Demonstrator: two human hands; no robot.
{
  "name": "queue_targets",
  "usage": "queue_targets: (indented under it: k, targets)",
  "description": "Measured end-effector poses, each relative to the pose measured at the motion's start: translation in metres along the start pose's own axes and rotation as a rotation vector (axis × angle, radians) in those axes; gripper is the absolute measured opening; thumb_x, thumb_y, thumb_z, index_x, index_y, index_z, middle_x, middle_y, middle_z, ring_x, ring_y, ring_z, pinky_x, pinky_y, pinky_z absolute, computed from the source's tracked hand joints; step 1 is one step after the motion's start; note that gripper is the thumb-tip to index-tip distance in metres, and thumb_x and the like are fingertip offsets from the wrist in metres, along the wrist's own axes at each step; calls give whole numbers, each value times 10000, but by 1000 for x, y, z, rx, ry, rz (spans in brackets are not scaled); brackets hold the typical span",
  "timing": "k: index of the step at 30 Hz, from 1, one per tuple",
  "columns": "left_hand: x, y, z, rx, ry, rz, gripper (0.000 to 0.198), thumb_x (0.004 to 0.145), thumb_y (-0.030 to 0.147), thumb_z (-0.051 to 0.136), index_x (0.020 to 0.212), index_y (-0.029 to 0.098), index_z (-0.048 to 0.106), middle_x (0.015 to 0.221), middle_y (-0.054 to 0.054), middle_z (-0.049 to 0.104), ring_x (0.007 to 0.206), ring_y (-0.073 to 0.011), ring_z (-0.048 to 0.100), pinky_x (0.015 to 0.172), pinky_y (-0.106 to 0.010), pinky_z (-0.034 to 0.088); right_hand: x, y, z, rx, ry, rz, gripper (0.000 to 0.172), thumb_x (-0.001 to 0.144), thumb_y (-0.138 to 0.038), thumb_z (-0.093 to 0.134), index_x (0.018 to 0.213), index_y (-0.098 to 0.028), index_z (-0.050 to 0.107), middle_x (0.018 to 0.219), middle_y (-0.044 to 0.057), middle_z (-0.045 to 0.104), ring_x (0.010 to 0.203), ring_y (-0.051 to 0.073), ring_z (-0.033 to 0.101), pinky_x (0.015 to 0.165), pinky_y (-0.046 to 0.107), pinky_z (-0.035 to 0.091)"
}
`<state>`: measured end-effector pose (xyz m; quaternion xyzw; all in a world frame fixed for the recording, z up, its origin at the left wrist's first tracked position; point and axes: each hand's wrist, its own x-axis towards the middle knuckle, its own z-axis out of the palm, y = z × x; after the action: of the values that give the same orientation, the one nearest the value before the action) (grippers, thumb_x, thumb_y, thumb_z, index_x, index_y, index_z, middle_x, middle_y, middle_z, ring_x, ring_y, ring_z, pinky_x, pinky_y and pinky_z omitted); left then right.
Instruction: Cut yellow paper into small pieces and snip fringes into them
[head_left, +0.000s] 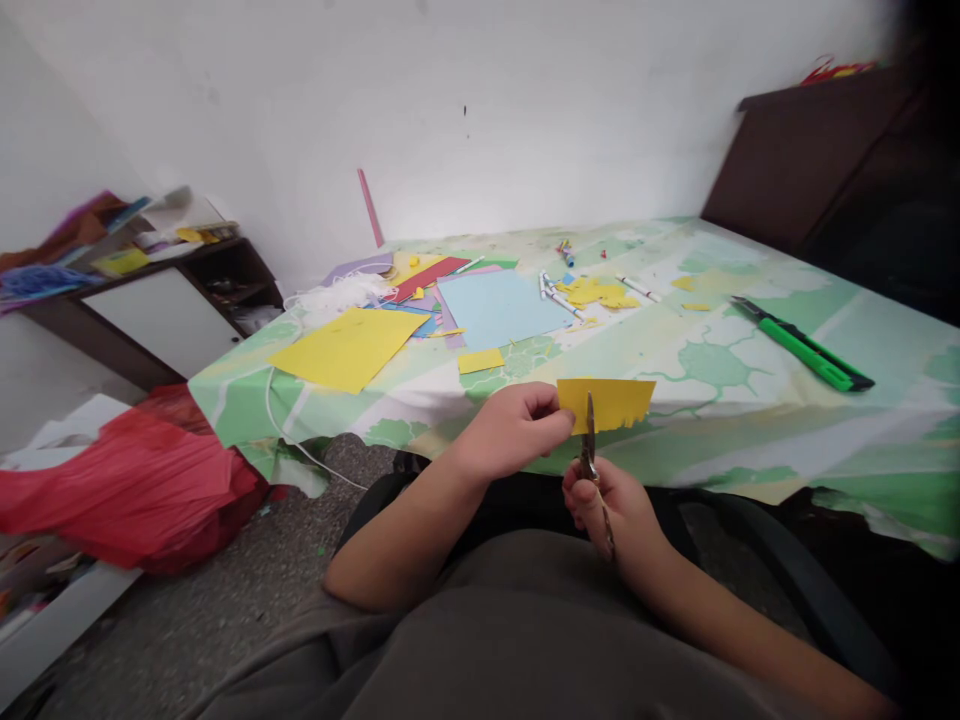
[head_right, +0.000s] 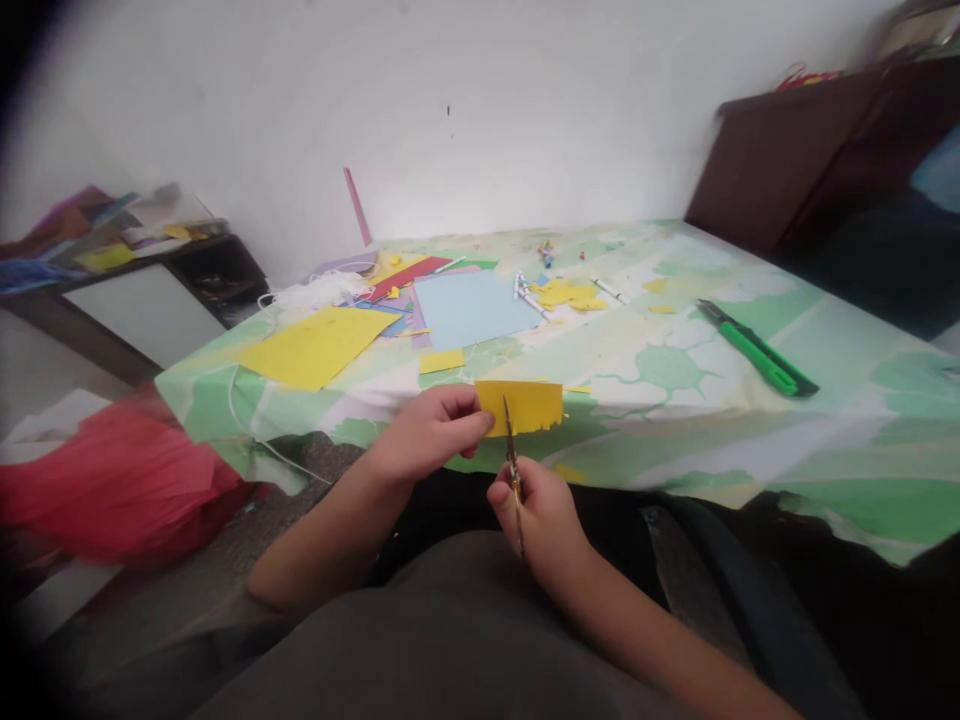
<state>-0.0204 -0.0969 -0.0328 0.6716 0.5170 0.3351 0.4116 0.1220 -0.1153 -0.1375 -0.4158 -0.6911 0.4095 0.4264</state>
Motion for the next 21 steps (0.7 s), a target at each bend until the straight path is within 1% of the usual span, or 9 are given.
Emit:
queue_targets:
  k: [3,8,12,16,21]
  targets:
    - [0,0,0,5,15,0,158,681,262,447,554,167,438,506,49,417,485,-64,406,465,-202,303,2,2,-1,-9,-1,15,468,750,-646,384,646,-193,440,528,-26,399,480,99,360,431,237,316]
    - [2,-2,-1,0,9,-2,187,675,263,453,525,170,391,489,50,406,476,-65,396,457,-204,290,3,3,0,-8,-15,49,455,747,-639,397,633,-199,423,517,-29,392,471,98,354,420,236,316]
    - [4,-4,0,-46,-2,-5,158,670,254,452,542,171,413,487,52,418,474,-70,409,460,-207,304,3,4,-1,7,-8,80,455,745,-638,397,637,-198,438,503,-29,391,463,98,356,407,234,318]
    - [6,-8,2,-73,-15,-8,174,680,263,464,539,170,424,477,48,450,466,-71,415,461,-208,308,3,6,-2,14,-5,96,446,745,-631,406,648,-198,456,495,-32,390,464,101,366,407,232,323]
    - [8,-11,4,-121,15,2,186,683,244,477,520,164,435,455,54,437,453,-63,396,471,-206,316,3,8,-3,40,-21,104,475,730,-655,404,659,-191,473,503,-28,405,465,104,378,409,237,325]
